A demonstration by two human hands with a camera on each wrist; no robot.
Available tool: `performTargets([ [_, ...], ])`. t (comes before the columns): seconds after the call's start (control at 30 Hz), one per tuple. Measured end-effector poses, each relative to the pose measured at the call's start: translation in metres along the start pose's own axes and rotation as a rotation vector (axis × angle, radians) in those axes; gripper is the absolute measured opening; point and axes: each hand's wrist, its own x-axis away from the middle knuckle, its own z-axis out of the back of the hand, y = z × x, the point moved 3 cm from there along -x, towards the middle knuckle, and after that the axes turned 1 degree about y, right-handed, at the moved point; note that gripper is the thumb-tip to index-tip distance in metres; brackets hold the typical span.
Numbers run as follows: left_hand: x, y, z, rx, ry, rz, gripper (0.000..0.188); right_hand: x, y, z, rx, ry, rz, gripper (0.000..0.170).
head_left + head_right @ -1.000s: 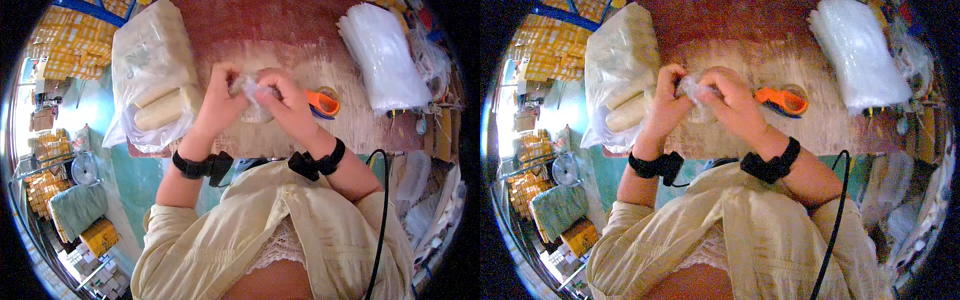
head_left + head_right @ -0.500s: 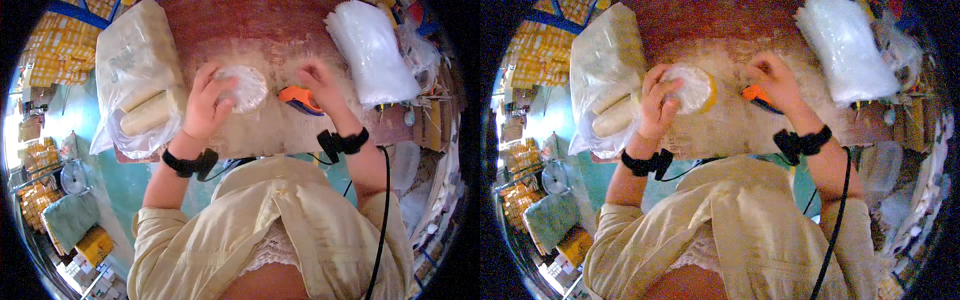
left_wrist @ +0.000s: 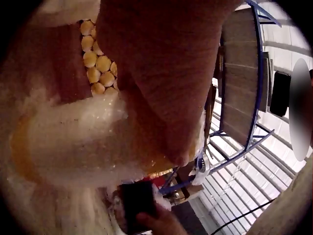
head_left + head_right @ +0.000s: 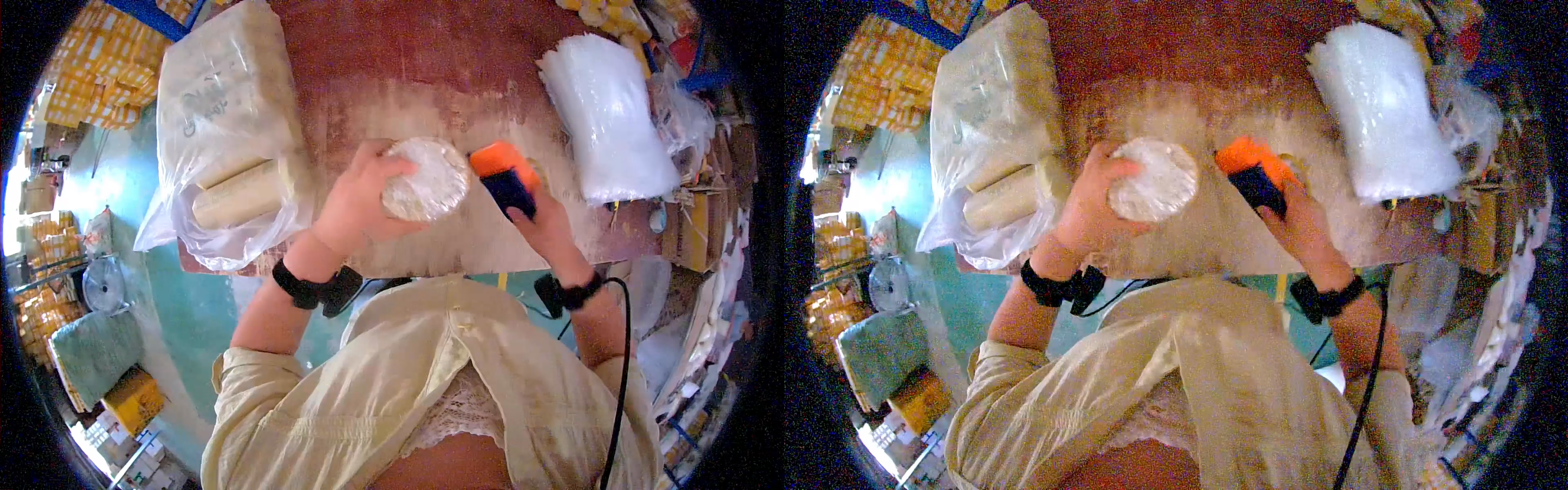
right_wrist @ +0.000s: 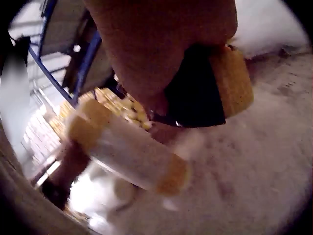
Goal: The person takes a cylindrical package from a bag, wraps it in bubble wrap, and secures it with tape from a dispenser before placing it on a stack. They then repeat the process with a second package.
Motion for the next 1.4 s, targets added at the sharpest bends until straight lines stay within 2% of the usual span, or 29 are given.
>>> performTargets([
  [0.07, 0.0, 0.004, -0.009, 0.083, 0.019, -0.041, 0.064, 0.018, -0.031, 0.051, -0.202, 0.074, 0.031, 0.039],
  [0.17, -0.001, 0.009, -0.018, 0.077, 0.004, -0.095, 0.063, 0.028, -0.078, 0.099, -0.959, -0.091, -0.019, 0.043],
  [0.2, -0.001, 0.009, -0.019, 0.077, 0.028, -0.135, 0.063, 0.03, -0.083, 0.11, -1.003, -0.213, -0.097, 0.042],
  [0.27, 0.002, 0.007, -0.021, 0.07, 0.074, -0.205, 0.063, 0.025, -0.107, 0.122, -1.127, -0.296, -0.143, 0.036],
  [0.3, 0.003, 0.004, -0.024, 0.147, 0.13, -0.242, 0.062, 0.02, -0.116, 0.121, -1.148, -0.375, -0.231, 0.034],
  [0.4, 0.009, 0.005, -0.024, 0.21, 0.134, -0.18, 0.06, 0.009, -0.125, 0.103, -1.177, -0.614, -0.539, 0.03],
  [0.47, 0.01, 0.003, -0.024, 0.226, 0.141, -0.227, 0.06, 0.014, -0.126, 0.098, -1.119, -0.6, -0.616, 0.031],
  [0.57, 0.007, 0.0, -0.016, 0.347, 0.215, -0.306, 0.058, 0.018, -0.128, 0.096, -1.166, -0.456, -0.753, 0.035],
  [0.67, 0.002, -0.006, -0.016, 0.384, 0.261, -0.324, 0.059, 0.021, -0.109, 0.091, -1.454, -0.594, -0.676, 0.04],
  [0.73, 0.0, -0.007, -0.018, 0.366, 0.24, -0.327, 0.059, 0.024, -0.111, 0.09, -1.333, -0.471, -0.593, 0.043],
  [0.77, -0.001, -0.007, -0.016, 0.349, 0.22, -0.333, 0.058, 0.024, -0.101, 0.092, -1.376, -0.543, -0.574, 0.043],
  [0.9, -0.002, -0.007, -0.019, 0.278, 0.154, -0.376, 0.056, 0.023, -0.124, 0.097, -1.212, -0.403, -0.73, 0.043],
  [0.97, -0.005, -0.01, -0.028, 0.354, 0.167, -0.393, 0.053, 0.027, -0.132, 0.095, -1.12, -0.322, -0.734, 0.041],
  [1.0, -0.007, -0.01, -0.03, 0.393, 0.172, -0.404, 0.052, 0.031, -0.136, 0.091, -1.045, -0.266, -0.678, 0.042],
  [1.07, -0.011, -0.01, -0.026, 0.36, 0.204, -0.333, 0.053, 0.041, -0.134, 0.089, -0.943, -0.253, -0.615, 0.046],
  [1.13, -0.016, -0.016, -0.022, 0.366, 0.27, -0.283, 0.056, 0.066, -0.112, 0.08, -0.895, -0.337, -0.603, 0.047],
  [1.17, -0.02, -0.023, -0.02, 0.391, 0.313, -0.27, 0.058, 0.076, -0.098, 0.073, -0.895, -0.45, -0.497, 0.068],
  [1.2, -0.022, -0.027, -0.019, 0.416, 0.352, -0.259, 0.061, 0.083, -0.089, 0.067, -0.909, -0.46, -0.546, 0.072],
  [1.27, -0.024, -0.031, -0.018, 0.399, 0.314, -0.288, 0.062, 0.087, -0.087, 0.064, -0.995, -0.313, -0.527, 0.067],
  [1.33, -0.022, -0.028, -0.021, 0.404, 0.28, -0.309, 0.063, 0.08, -0.098, 0.062, -1.029, 0.06, -0.454, 0.052],
  [1.4, -0.018, -0.021, -0.021, 0.381, 0.25, -0.352, 0.06, 0.072, -0.108, 0.072, -1.08, 0.079, -0.349, 0.054],
])
